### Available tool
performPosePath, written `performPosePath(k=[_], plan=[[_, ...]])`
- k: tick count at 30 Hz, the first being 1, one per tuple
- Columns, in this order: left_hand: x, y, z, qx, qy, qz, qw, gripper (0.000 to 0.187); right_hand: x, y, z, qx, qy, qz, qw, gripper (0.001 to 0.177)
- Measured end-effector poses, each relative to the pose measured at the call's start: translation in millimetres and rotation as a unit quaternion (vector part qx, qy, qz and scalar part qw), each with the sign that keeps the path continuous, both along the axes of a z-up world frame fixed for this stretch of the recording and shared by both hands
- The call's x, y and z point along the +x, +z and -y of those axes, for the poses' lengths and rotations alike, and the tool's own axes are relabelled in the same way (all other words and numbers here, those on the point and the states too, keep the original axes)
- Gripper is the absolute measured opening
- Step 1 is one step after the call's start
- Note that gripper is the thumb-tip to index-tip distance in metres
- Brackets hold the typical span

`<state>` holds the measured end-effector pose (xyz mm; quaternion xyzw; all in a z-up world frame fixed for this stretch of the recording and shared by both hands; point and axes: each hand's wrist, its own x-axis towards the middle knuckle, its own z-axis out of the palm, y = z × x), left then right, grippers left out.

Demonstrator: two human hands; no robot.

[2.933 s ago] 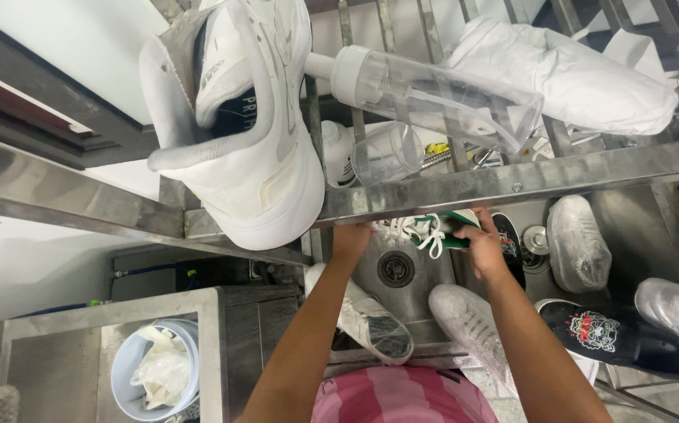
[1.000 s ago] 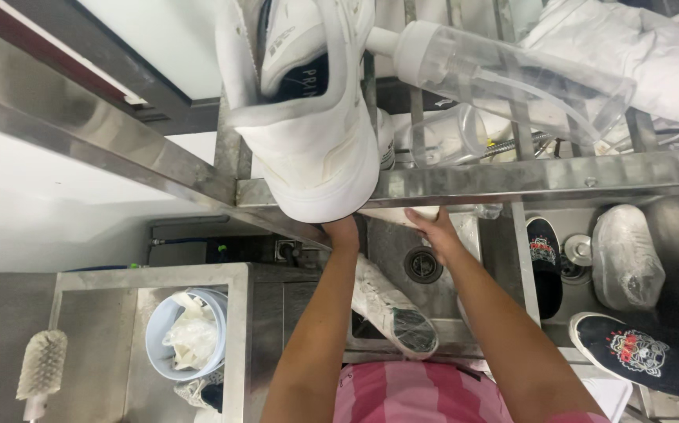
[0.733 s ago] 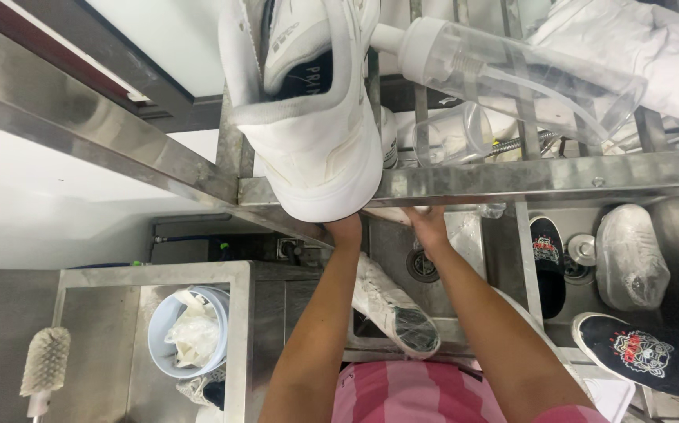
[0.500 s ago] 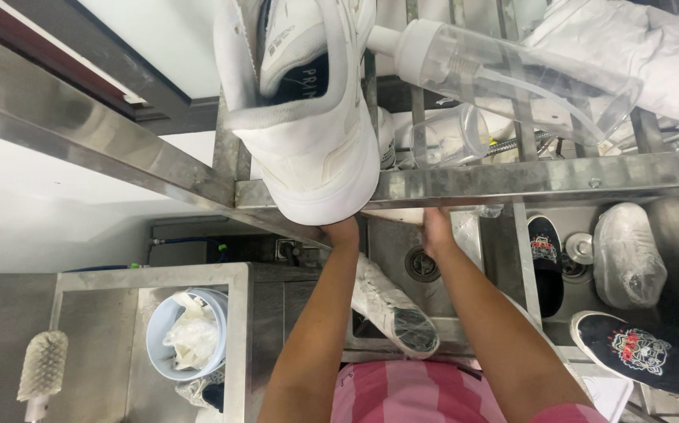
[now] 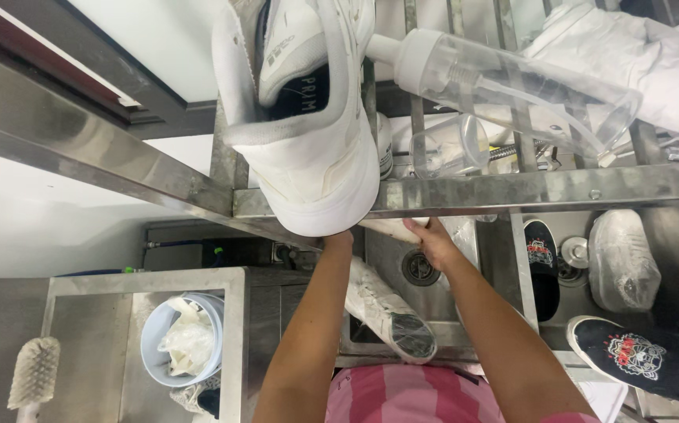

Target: The person cleans a pair of white sneakers with green accents in a stainless steel sink. They remove the shoes from plastic bags, scrub the soles and uppers with a blue brush, and rinse them under running water. The person handles the shoes one at a time, placing them back into the sink area after cleaning.

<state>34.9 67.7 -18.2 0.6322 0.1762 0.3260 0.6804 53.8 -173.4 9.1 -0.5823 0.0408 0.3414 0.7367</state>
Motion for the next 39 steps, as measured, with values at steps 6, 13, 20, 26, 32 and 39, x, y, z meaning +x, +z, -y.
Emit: performPosePath(k=[6, 13, 20, 26, 32, 39], plan=[[-12, 2, 6, -0.066, -0.023, 0.010, 0.997, 0.061, 8, 25, 11, 0.156, -0.046, -0.253, 0.954, 0.065], [-18, 18, 29, -0.139, -0.057, 0.032, 0.988, 0.063, 13, -5, 67, 0.136, -0.084, -0.129, 0.979, 0.042], [1, -13, 53, -0.072, -0.230, -0.423, 0.873, 0.064, 20, -9, 131, 0.082, -0.187, -0.042, 0.978, 0.048], [15, -32, 75, 0.250, -0.177, -0.257, 0.916, 0.049, 16, 2, 158, 0.095, -0.220, -0.012, 0.971, 0.054], [26, -41, 66, 0.557, -0.179, -0.309, 0.750, 0.025, 12, 22, 156, 0.109, -0.213, 0.018, 0.971, 0.063], [5, -57, 54, -0.164, -0.217, -0.284, 0.919, 0.033, 14, 59, 162, 0.173, -0.221, -0.062, 0.958, 0.043]])
